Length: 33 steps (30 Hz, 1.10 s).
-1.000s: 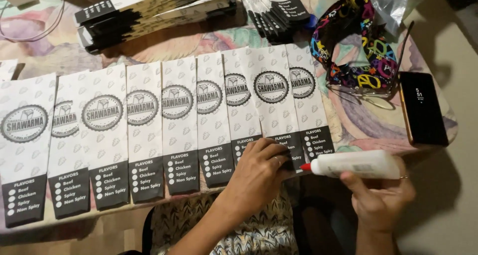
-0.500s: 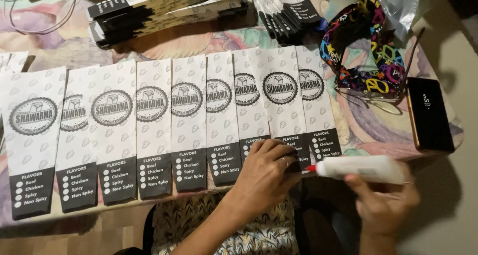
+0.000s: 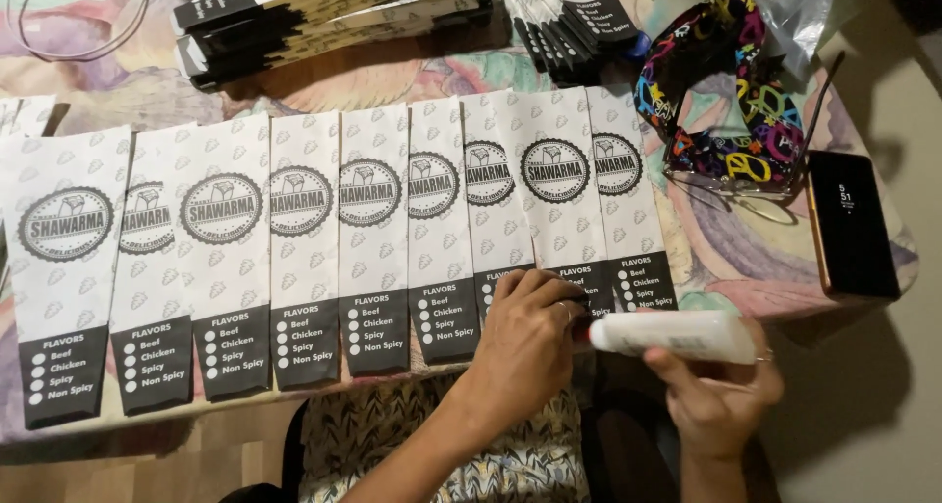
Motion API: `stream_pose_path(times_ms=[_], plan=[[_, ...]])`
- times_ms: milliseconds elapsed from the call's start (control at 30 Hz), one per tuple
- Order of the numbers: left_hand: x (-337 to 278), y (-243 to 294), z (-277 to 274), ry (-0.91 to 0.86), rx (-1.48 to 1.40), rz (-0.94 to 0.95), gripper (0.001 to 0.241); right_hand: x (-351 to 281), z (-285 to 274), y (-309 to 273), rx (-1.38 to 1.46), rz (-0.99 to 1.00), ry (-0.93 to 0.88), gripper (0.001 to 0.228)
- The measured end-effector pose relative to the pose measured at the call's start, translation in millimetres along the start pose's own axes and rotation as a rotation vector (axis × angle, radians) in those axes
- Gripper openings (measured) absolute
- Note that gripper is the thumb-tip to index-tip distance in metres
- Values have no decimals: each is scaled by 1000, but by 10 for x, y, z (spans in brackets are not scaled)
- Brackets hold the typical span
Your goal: Applying glue to the edges of paper bags and folding them to complete the assembly.
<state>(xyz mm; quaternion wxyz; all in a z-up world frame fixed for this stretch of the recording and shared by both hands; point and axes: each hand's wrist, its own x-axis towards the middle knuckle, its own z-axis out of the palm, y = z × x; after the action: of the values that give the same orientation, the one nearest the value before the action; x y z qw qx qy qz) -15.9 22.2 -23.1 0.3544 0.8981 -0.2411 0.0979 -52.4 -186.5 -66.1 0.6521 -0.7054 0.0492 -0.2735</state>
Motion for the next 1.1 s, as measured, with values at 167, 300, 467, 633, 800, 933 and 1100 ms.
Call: stream_pose_path(times_ms=[167,300,467,633,800,933,1100], plan=[[0,-10,-32,-51,14,4,25,-14,-76,56,-106,64,49,68],[-27,-29,-5,-8,19,41,28,123,-333,311,65,-1,179,64],[-36,-27,-29,-79,93,26,33,179,-366,149,169,-107,206,49],[-166,-97,-403,-14,184,41,21,44,-195,141,149,-49,231,53],[-365,-268,-468,-87,239,-15,15,-90,0,311,109,-195,135,81],[-411,-288,-449,-58,170,-32,28,-104,317,-86,114,-7,33,66],[-461,-255,-464,-29,120,-18,25,-142,347,-109,-103,-15,-115,51]])
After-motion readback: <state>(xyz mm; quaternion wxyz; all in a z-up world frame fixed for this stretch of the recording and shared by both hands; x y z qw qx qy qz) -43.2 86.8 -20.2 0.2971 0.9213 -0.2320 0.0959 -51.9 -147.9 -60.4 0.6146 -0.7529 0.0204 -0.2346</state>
